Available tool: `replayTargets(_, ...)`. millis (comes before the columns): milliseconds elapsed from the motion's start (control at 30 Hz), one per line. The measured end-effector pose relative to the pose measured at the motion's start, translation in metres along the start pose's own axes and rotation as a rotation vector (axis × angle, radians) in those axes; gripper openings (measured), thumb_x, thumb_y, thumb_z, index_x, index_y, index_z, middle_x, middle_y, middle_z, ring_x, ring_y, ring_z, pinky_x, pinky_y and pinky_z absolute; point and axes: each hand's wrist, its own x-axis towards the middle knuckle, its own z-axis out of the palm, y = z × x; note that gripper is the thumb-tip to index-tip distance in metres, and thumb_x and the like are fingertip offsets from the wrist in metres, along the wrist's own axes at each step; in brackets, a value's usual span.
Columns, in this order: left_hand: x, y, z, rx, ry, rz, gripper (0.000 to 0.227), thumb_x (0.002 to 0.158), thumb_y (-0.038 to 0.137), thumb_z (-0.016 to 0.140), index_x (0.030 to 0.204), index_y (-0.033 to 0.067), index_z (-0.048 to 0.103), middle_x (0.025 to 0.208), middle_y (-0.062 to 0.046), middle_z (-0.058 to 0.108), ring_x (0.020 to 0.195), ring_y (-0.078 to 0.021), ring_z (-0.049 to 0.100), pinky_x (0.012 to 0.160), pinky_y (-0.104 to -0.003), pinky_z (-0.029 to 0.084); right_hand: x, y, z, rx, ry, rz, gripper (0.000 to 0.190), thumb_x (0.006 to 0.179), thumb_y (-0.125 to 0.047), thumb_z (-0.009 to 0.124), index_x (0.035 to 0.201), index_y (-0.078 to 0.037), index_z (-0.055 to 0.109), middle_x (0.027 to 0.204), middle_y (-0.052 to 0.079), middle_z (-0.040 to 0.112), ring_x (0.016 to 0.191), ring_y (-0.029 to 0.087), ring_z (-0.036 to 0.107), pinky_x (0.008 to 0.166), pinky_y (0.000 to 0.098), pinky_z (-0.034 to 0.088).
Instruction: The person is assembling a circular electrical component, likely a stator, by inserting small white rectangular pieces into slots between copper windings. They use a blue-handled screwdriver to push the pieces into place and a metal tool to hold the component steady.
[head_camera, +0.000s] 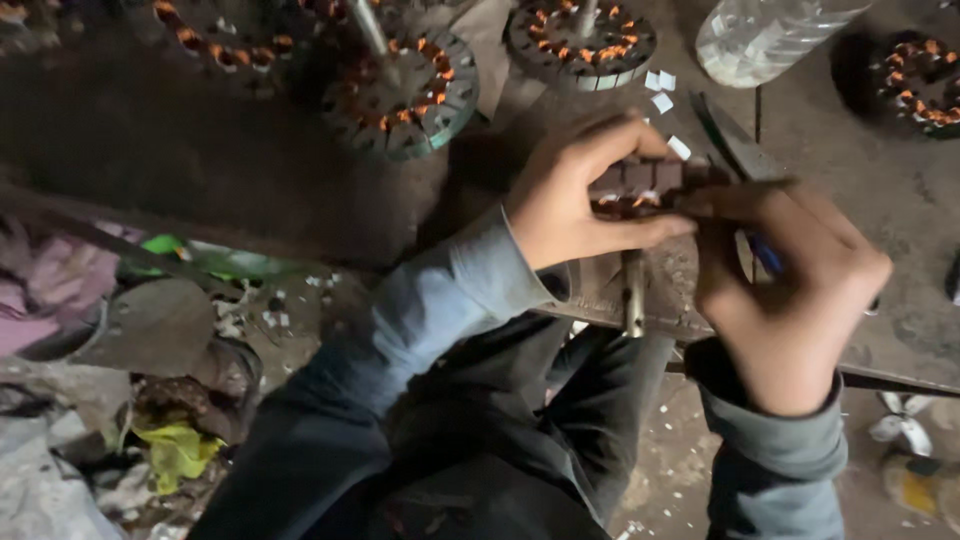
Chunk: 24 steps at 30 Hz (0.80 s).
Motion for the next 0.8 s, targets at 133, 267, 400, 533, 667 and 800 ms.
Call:
replayTargets(133,-0.015,0.008,-0.002,0.022,-0.025,0.016,0.037,0.089,0.025,0.092,0.113,0.0078,0.069,0.107,-0.003,0.071,0.099,-0.0184,0.074,0.088,-0.028,0.06,-0.025,0.003,0.012,0.544,0.127,0.255,0.048,0.101,-0.021,0.079,0.136,0.0,0.054,0.13,0.008,0.062,0.119,0.016,0.063,0.106,0.0276,0.053)
replayTargets(267,-0.028,0.021,-0.003,0.195,-0.028,0.077,0.04,0.084,0.027,0.093,0.112,0.0101,0.071,0.104,-0.003,0.07,0.096,-0.0188,0.071,0.082,-0.03,0.057,-0.048,0.017,0.034,0.577,0.034,0.218,0.081,0.092,-0.04,0.081,0.149,0.003,0.044,0.142,0.012,0.053,0.133,0.021,0.057,0.116,0.0326,0.047)
replayTargets(400,-0.045,0.033,-0.001,0.295,-0.027,0.111,0.044,0.083,0.023,0.091,0.12,0.011,0.069,0.108,-0.003,0.068,0.098,-0.0212,0.068,0.09,-0.036,0.054,-0.077,0.019,0.054,0.518,0.093,0.277,0.068,0.098,-0.041,0.082,0.14,0.004,0.054,0.132,0.012,0.056,0.12,0.021,0.058,0.106,0.032,0.048)
replayTargets(533,-0.054,0.034,0.005,0.326,-0.089,0.137,0.047,0.084,0.023,0.089,0.125,0.0114,0.068,0.112,-0.004,0.067,0.108,-0.0242,0.066,0.096,-0.039,0.053,-0.091,0.02,0.063,0.476,0.193,0.213,0.061,0.102,-0.047,0.074,0.134,0.002,0.057,0.13,0.012,0.056,0.127,0.026,0.056,0.113,0.0375,0.046)
replayTargets(667,-0.061,0.033,0.007,0.369,-0.094,0.151,0.047,0.085,0.024,0.089,0.125,0.0127,0.067,0.113,-0.003,0.066,0.11,-0.0234,0.064,0.099,-0.04,0.051,-0.096,0.021,0.07,0.413,0.238,0.161,0.058,0.105,-0.048,0.071,0.131,0.001,0.058,0.128,0.014,0.059,0.129,0.029,0.058,0.118,0.0427,0.044)
replayTargets(800,-0.06,0.028,0.005,0.336,-0.104,0.134,0.049,0.088,0.028,0.091,0.126,0.0116,0.065,0.116,-0.001,0.066,0.11,-0.0209,0.064,0.097,-0.037,0.051,-0.092,0.02,0.069,0.402,0.229,0.154,0.056,0.104,-0.046,0.073,0.131,0.0,0.058,0.128,0.014,0.06,0.128,0.029,0.058,0.116,0.0411,0.044)
